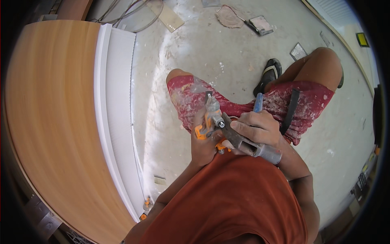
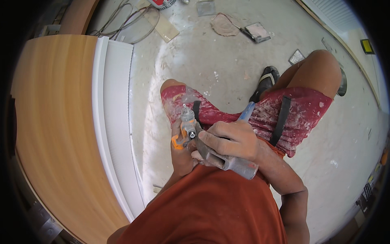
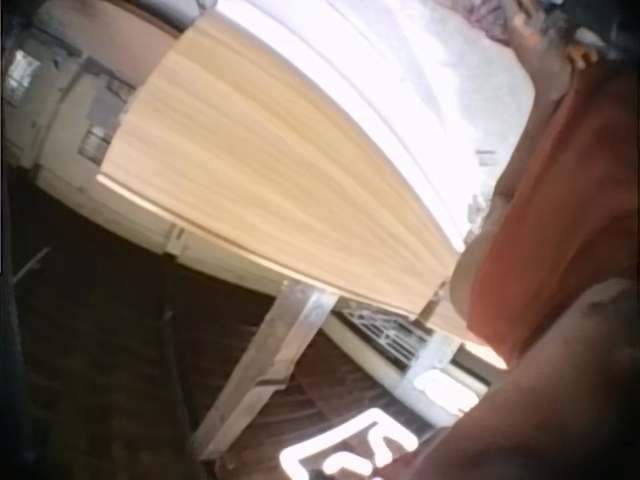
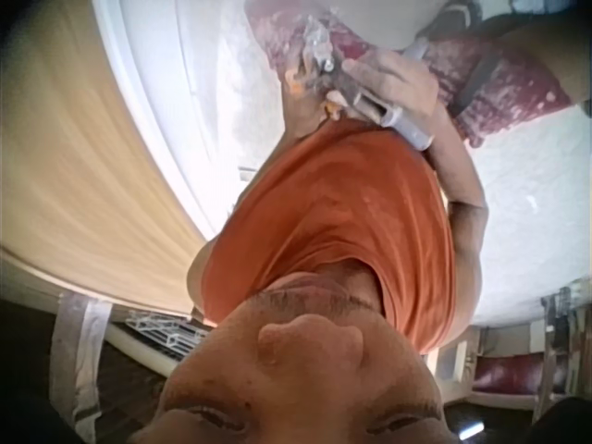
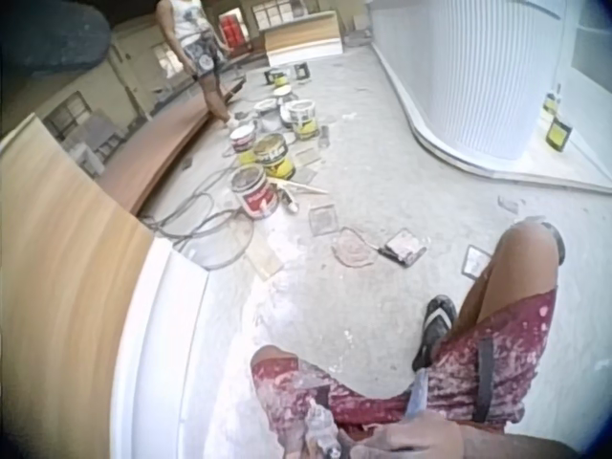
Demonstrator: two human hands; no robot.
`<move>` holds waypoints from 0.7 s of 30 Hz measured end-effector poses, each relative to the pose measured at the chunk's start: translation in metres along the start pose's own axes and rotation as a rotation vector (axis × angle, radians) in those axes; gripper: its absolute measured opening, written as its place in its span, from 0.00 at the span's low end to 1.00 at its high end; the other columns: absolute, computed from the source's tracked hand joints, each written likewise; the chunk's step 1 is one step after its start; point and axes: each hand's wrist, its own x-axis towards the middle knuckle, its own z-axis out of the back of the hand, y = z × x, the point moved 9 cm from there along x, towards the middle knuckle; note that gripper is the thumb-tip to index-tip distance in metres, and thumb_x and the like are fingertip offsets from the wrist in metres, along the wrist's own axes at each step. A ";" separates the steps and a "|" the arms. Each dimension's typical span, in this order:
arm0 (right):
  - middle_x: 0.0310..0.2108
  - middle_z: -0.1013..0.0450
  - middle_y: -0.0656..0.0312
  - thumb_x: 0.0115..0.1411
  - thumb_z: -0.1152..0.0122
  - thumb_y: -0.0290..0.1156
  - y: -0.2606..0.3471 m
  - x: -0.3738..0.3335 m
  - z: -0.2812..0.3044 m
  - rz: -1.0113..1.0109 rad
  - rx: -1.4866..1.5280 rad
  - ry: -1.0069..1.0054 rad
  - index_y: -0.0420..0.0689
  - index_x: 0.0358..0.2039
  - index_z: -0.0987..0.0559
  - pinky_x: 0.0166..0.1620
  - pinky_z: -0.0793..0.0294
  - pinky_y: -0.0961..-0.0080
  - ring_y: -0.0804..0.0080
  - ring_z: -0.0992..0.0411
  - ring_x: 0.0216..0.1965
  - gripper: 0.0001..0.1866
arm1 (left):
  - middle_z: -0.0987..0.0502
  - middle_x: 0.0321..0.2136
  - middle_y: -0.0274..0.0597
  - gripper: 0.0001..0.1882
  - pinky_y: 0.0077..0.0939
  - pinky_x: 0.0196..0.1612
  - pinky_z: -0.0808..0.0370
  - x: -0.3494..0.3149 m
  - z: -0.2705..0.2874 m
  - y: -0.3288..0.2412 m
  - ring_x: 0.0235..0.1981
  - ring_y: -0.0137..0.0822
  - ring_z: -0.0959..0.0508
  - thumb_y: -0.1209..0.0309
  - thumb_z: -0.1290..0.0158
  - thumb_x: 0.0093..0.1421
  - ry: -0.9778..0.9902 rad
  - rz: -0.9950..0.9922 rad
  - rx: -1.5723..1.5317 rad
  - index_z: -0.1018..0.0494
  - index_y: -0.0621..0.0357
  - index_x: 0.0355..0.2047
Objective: The recorder organizes paint cans, opens a can, and assembles parts of a pneumatic paint spray gun in a workshop setting.
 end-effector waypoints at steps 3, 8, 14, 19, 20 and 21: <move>0.22 0.28 0.61 0.48 0.22 0.31 -0.001 -0.001 -0.001 0.020 0.026 0.006 0.37 0.41 0.22 0.18 0.31 0.81 0.74 0.27 0.18 0.22 | 0.26 0.44 0.40 0.39 0.26 0.49 0.25 -0.001 0.001 0.000 0.45 0.30 0.24 0.64 0.35 0.56 -0.012 -0.023 0.005 0.43 0.64 0.61; 0.22 0.27 0.61 0.48 0.23 0.31 -0.002 0.000 -0.002 0.021 0.026 0.045 0.38 0.41 0.22 0.17 0.32 0.81 0.74 0.28 0.18 0.21 | 0.25 0.43 0.39 0.39 0.26 0.49 0.25 -0.001 0.004 0.007 0.44 0.29 0.24 0.61 0.34 0.56 0.013 -0.029 0.010 0.42 0.64 0.60; 0.25 0.28 0.63 0.46 0.26 0.29 -0.007 -0.009 0.000 0.057 0.013 0.206 0.41 0.42 0.23 0.19 0.32 0.78 0.73 0.26 0.21 0.22 | 0.25 0.44 0.39 0.41 0.25 0.49 0.26 -0.001 0.005 0.011 0.44 0.29 0.25 0.65 0.35 0.57 0.070 0.048 0.016 0.44 0.65 0.64; 0.26 0.28 0.64 0.46 0.27 0.30 -0.023 -0.013 -0.026 -0.102 -0.279 0.755 0.44 0.43 0.23 0.23 0.28 0.72 0.69 0.25 0.24 0.22 | 0.27 0.45 0.39 0.43 0.25 0.48 0.26 0.004 -0.005 0.008 0.44 0.29 0.25 0.72 0.37 0.58 0.104 0.059 -0.024 0.49 0.63 0.67; 0.26 0.27 0.63 0.46 0.26 0.31 -0.022 -0.001 -0.011 -0.173 -0.114 0.532 0.43 0.42 0.23 0.25 0.28 0.72 0.67 0.25 0.24 0.22 | 0.27 0.44 0.39 0.39 0.27 0.47 0.25 0.005 -0.008 0.008 0.44 0.30 0.25 0.73 0.39 0.59 0.096 0.117 -0.124 0.47 0.61 0.66; 0.26 0.27 0.61 0.46 0.25 0.32 -0.024 0.006 0.004 -0.237 0.052 0.303 0.43 0.41 0.23 0.26 0.27 0.71 0.66 0.26 0.24 0.22 | 0.28 0.43 0.39 0.36 0.28 0.46 0.24 0.004 -0.009 0.007 0.43 0.30 0.25 0.74 0.40 0.60 0.089 0.176 -0.220 0.45 0.59 0.65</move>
